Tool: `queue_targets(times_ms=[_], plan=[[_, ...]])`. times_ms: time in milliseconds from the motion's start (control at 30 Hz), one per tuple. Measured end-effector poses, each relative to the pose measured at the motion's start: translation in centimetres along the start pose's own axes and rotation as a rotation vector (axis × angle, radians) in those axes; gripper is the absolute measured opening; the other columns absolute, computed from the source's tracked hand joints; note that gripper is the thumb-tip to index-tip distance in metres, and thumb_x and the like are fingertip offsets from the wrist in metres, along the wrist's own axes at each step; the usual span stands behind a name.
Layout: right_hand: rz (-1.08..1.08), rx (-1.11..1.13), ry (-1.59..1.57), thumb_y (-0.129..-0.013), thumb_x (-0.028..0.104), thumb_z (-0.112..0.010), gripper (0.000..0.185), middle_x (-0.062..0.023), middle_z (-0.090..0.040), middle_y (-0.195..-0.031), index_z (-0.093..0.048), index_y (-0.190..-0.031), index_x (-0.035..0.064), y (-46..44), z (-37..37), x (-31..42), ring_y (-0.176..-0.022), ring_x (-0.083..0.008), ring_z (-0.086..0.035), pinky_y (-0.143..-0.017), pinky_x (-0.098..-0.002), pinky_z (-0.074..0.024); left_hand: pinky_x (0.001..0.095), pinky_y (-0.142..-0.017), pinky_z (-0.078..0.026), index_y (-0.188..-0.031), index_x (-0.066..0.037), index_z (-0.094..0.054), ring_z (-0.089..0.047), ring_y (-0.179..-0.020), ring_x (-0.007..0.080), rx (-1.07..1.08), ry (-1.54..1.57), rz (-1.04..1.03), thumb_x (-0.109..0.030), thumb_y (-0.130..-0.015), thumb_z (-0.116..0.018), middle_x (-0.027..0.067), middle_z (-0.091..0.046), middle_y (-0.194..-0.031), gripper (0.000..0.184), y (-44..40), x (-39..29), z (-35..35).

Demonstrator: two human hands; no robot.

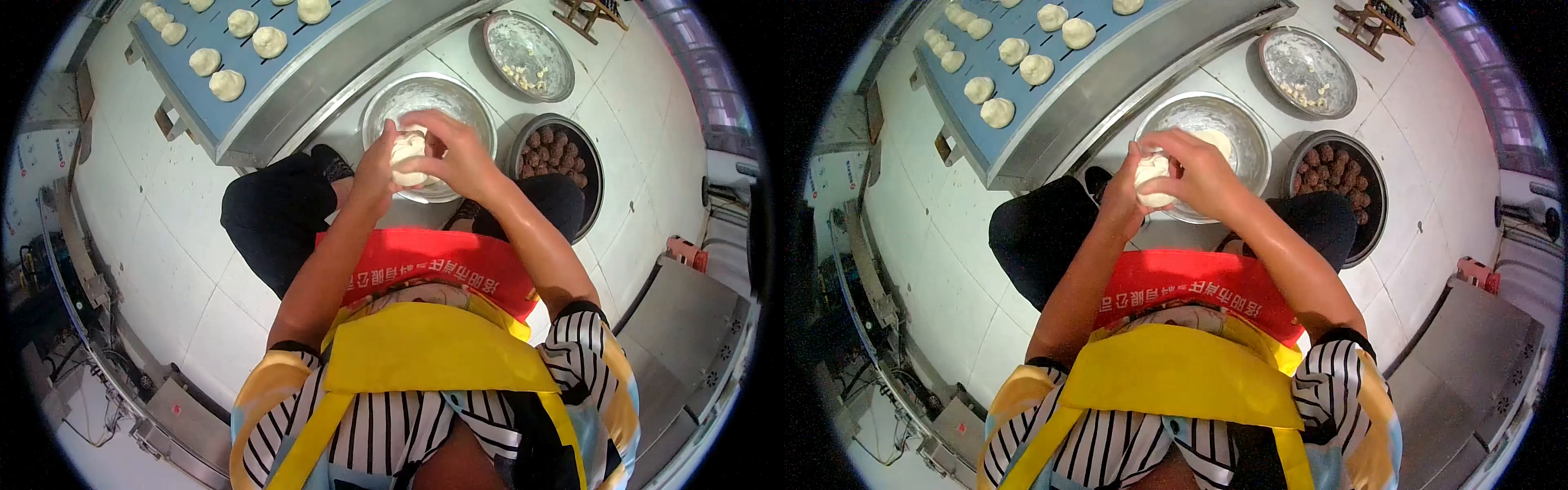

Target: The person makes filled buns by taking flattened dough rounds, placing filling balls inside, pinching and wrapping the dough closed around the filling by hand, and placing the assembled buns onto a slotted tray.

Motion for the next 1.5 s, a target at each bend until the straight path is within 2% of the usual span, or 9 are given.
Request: queue_targets(times_ms=[200, 367, 633, 733, 867, 1000, 1100, 1333, 1500], plan=[[-0.226, 0.061, -0.046, -0.065, 0.037, -0.08, 0.075, -0.0233, -0.059, -0.112, -0.052, -0.121, -0.0036, 2.1, -1.2, -0.6, -0.1, -0.0297, -0.06, -0.085, -0.0363, -0.0481, 0.0362, -0.066, -0.055, -0.12, -0.006, -0.052, -0.064, -0.092, 0.0197, 0.046, 0.142, 0.033, -0.059, -0.09, -0.046, 0.0093, -0.062, -0.108, 0.061, 0.7, -0.3, -1.9], [-0.208, -0.087, -0.194, -0.07, 0.032, -0.077, 0.058, -0.0185, -0.065, -0.097, -0.058, -0.112, -0.0033, 3.0, -2.0, -1.8, -0.09, -0.027, -0.064, -0.082, -0.0337, -0.0483, 0.0362, -0.077, -0.054, -0.121, -0.007, -0.052, -0.06, -0.103, 0.0208, 0.078, -0.076, 0.154, -0.058, -0.091, -0.046, 0.0096, -0.06, -0.111, 0.059, 1.5, -0.3, -2.8], [-0.133, -0.159, -0.45, -0.075, 0.022, -0.073, 0.034, -0.01, -0.066, -0.085, -0.065, -0.096, -0.0031, 1.6, -0.2, 0.2, -0.078, -0.0146, -0.06, -0.081, -0.0309, -0.0494, 0.0326, -0.069, -0.056, -0.118, -0.004, -0.052, -0.063, -0.091, 0.0193, 0.107, -0.079, 0.043, -0.069, -0.086, -0.041, 0.0101, -0.06, -0.106, 0.073, 1.9, -2.2, -4.1], [-0.305, 0.017, -0.379, -0.074, 0.02, -0.072, 0.031, -0.0108, -0.067, -0.086, -0.065, -0.097, -0.0011, 2.2, 0.0, 0.2, -0.073, -0.0169, -0.062, -0.085, -0.0332, -0.0485, 0.0364, -0.078, -0.054, -0.12, -0.005, -0.051, -0.062, -0.097, 0.0209, 0.186, 0.024, 0.059, -0.067, -0.087, -0.04, 0.0097, -0.059, -0.109, 0.071, 1.3, -1.2, -4.0], [-0.006, -0.295, -0.152, -0.071, 0.021, -0.074, 0.039, -0.0142, -0.068, -0.086, -0.063, -0.104, 0.0015, 1.7, -0.3, -0.2, -0.071, -0.025, -0.064, -0.092, -0.0365, -0.0451, 0.0352, -0.089, -0.048, -0.124, -0.005, -0.048, -0.059, -0.104, 0.0207, 0.051, 0.265, -0.215, -0.062, -0.091, -0.04, 0.0081, -0.059, -0.111, 0.066, 2.2, -0.5, -5.6], [-0.025, -0.165, -0.29, -0.071, 0.026, -0.075, 0.036, -0.0137, -0.067, -0.083, -0.065, -0.095, 0.0012, 1.7, -0.2, 0.6, -0.072, -0.025, -0.064, -0.084, -0.0328, -0.0467, 0.0266, -0.084, -0.047, -0.117, -0.003, -0.052, -0.059, -0.093, 0.0126, 0.02, -0.035, -0.225, -0.051, -0.096, -0.041, 0.0053, -0.059, -0.103, 0.053, 2.3, -0.8, -3.6], [-0.214, -0.061, -0.24, -0.07, 0.03, -0.076, 0.041, -0.0136, -0.066, -0.085, -0.065, -0.097, 0.0014, 1.8, -0.1, 0.0, -0.074, -0.0238, -0.064, -0.074, -0.0317, -0.0487, 0.0329, -0.088, -0.047, -0.118, -0.001, -0.051, -0.058, -0.101, 0.018, 0.108, 0.155, -0.195, -0.053, -0.091, -0.051, 0.0084, -0.06, -0.107, 0.059, 1.6, -0.6, -4.2], [-0.012, -0.016, -0.258, -0.071, 0.029, -0.073, 0.037, -0.0153, -0.065, -0.087, -0.065, -0.095, 0.0017, 1.5, 0.1, 1.2, -0.073, -0.0251, -0.063, -0.069, -0.0331, -0.0487, 0.0314, -0.082, -0.05, -0.115, -0.001, -0.052, -0.06, -0.096, 0.0175, -0.021, 0.029, -0.126, -0.056, -0.09, -0.049, 0.0081, -0.06, -0.106, 0.06, 1.3, -1.6, -3.4], [0.092, -0.275, -0.091, -0.071, 0.03, -0.072, 0.039, -0.0156, -0.065, -0.086, -0.063, -0.096, 0.0009, 1.4, -0.1, 1.4, -0.073, -0.0292, -0.062, -0.069, -0.0362, -0.0485, 0.0328, -0.086, -0.049, -0.117, -0.002, -0.052, -0.059, -0.101, 0.0188, 0.055, 0.277, -0.274, -0.057, -0.091, -0.046, 0.0083, -0.06, -0.108, 0.061, 1.7, -1.0, -4.8]])
Point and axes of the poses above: each hand's wrist, its own y-axis away from the middle knuckle, its own z-axis out of the back of the hand, x = y × z, the point moved 4 cm from there along -y, towards the middle knuckle
